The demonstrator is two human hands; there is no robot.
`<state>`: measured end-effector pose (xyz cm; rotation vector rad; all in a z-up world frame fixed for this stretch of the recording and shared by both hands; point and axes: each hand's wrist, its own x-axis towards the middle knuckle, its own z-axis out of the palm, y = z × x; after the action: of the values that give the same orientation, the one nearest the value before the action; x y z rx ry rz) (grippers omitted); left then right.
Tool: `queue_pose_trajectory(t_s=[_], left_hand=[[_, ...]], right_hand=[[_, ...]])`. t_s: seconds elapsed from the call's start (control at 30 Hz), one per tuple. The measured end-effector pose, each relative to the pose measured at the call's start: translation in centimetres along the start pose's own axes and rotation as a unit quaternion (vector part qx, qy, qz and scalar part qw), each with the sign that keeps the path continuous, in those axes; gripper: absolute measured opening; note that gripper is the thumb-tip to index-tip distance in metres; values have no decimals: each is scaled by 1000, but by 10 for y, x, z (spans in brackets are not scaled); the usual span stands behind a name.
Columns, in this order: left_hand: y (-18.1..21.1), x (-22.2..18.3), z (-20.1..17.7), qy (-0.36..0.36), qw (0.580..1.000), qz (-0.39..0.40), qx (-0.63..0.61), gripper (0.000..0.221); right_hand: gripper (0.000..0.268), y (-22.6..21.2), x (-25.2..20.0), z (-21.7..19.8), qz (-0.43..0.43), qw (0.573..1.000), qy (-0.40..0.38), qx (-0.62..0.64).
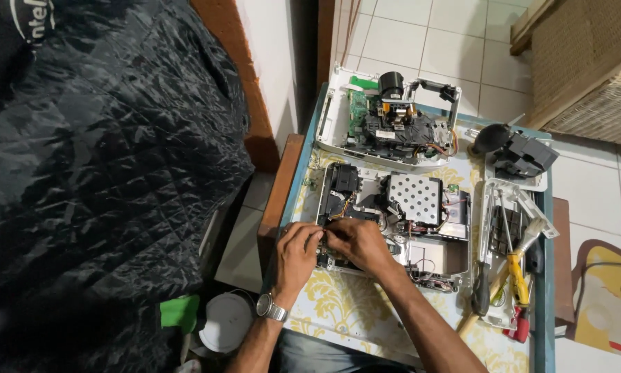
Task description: Disassembling and manipulating internal components of a projector using a screwdriver and hands.
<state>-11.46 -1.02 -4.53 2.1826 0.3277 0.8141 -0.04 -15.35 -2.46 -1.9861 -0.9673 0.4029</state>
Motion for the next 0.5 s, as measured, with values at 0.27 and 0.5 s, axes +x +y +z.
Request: queue_pose_trajectory(t_s=[0.27,0.5], left_hand=[[6,-1,-2,1,999,23,29,6],[26,-2,-7,-3,1000,-13,23,7]], right_hand=[[24,38,-1,17,-50,999,12,-13],[18,13,-6,1,-29,999,-32,-29]])
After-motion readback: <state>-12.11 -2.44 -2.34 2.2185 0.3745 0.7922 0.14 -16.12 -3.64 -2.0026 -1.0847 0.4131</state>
